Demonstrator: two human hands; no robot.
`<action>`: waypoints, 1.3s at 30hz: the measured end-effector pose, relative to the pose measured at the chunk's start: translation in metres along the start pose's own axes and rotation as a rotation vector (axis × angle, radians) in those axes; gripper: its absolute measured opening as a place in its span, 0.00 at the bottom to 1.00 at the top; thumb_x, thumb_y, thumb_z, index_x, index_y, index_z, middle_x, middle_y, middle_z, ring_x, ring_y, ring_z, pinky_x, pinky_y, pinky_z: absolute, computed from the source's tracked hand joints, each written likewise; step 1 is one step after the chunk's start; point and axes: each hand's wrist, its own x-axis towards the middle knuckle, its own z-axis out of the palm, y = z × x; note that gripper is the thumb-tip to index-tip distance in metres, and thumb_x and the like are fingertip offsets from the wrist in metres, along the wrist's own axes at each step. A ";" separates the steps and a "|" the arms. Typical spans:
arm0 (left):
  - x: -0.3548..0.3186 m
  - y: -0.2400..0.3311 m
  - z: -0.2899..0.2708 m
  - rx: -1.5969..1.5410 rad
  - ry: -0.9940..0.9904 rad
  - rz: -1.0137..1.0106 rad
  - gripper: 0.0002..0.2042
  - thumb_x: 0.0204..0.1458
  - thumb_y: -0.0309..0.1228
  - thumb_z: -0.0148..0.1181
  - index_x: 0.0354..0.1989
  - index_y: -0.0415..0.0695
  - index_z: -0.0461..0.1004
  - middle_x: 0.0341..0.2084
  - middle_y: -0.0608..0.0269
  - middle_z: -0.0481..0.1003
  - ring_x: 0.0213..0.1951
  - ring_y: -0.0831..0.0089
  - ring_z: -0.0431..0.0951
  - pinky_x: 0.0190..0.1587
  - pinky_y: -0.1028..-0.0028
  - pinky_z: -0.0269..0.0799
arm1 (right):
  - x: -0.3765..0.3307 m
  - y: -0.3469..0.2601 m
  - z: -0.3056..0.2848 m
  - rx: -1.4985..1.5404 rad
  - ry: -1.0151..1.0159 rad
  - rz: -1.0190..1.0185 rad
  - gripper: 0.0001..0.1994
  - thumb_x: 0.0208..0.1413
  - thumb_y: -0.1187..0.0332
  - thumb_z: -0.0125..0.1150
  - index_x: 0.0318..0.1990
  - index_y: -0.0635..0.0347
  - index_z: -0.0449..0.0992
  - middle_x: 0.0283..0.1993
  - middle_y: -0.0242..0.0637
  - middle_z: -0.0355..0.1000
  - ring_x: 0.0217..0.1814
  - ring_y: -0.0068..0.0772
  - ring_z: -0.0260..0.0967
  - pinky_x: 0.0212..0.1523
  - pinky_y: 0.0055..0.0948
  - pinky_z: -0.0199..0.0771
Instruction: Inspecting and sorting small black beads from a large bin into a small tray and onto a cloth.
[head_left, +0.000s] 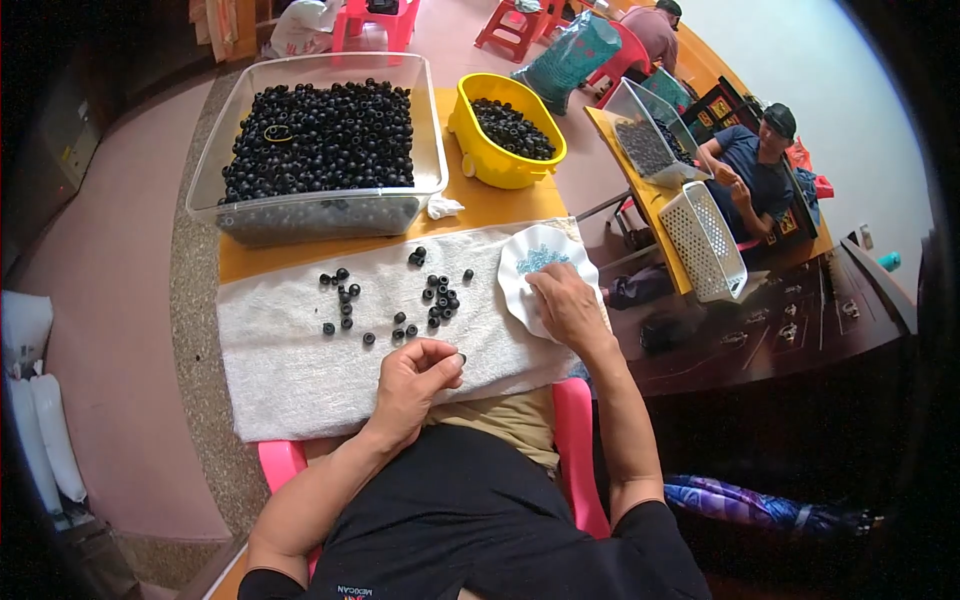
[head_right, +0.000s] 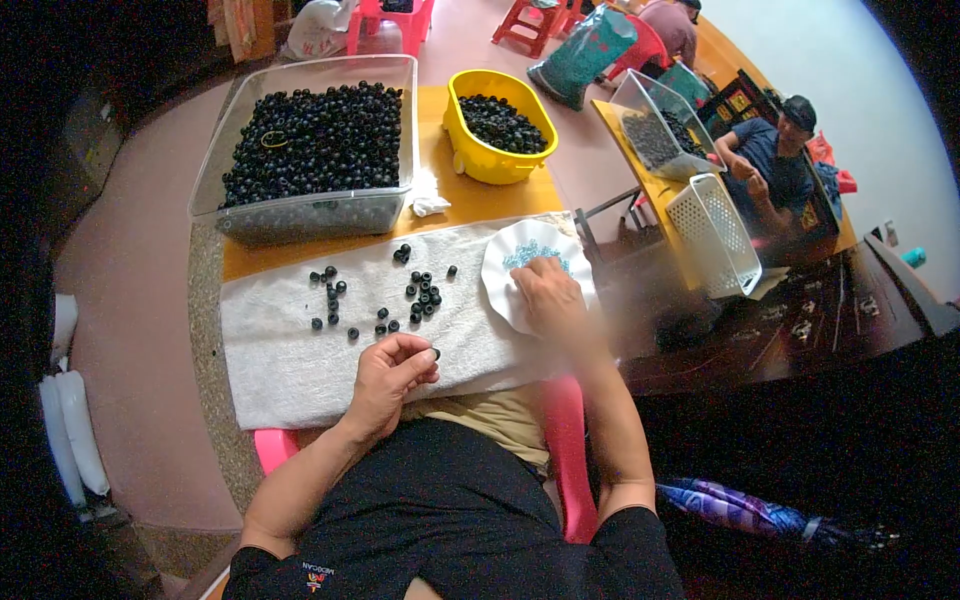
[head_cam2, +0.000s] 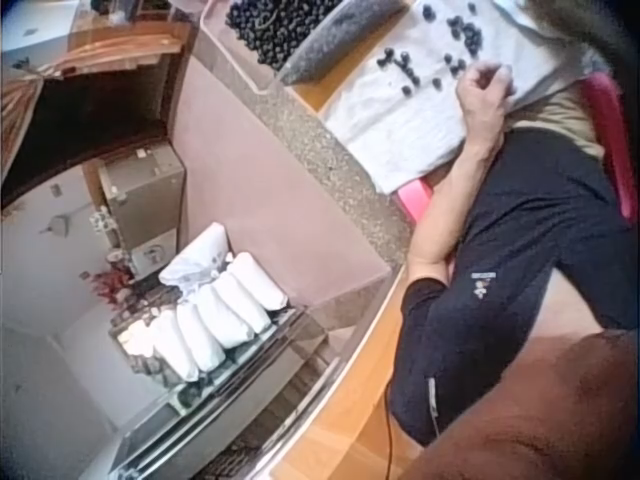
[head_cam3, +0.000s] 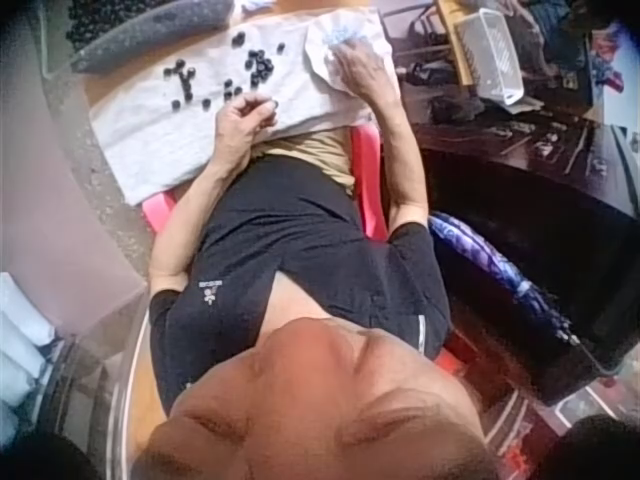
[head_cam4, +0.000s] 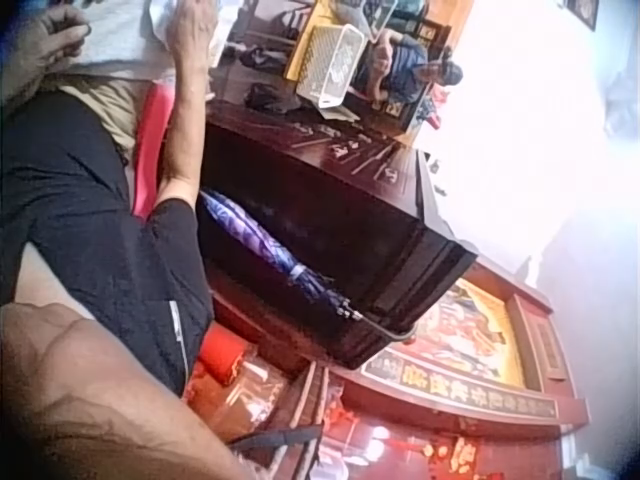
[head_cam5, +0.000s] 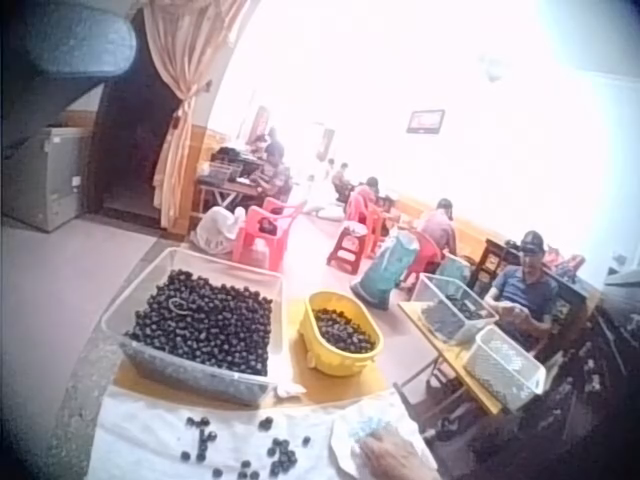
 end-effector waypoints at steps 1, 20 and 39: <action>0.000 0.000 0.000 0.001 0.002 -0.001 0.07 0.54 0.26 0.63 0.39 0.37 0.75 0.30 0.65 0.76 0.30 0.80 0.76 0.37 0.79 0.75 | 0.000 -0.001 -0.001 0.009 0.016 -0.008 0.07 0.53 0.75 0.56 0.39 0.62 0.76 0.37 0.44 0.71 0.43 0.47 0.69 0.43 0.39 0.71; 0.001 0.001 0.000 0.004 -0.010 0.000 0.07 0.55 0.26 0.63 0.39 0.37 0.74 0.29 0.64 0.76 0.30 0.80 0.75 0.37 0.79 0.74 | -0.008 -0.003 -0.010 0.376 0.138 0.231 0.06 0.50 0.74 0.67 0.34 0.64 0.75 0.31 0.41 0.75 0.31 0.34 0.74 0.32 0.29 0.73; 0.001 0.000 -0.002 0.064 -0.096 -0.006 0.08 0.55 0.27 0.63 0.40 0.38 0.74 0.30 0.63 0.77 0.32 0.78 0.77 0.38 0.78 0.76 | -0.027 -0.071 -0.010 1.053 -0.296 0.185 0.03 0.57 0.76 0.63 0.37 0.66 0.76 0.33 0.29 0.70 0.34 0.15 0.65 0.35 0.18 0.66</action>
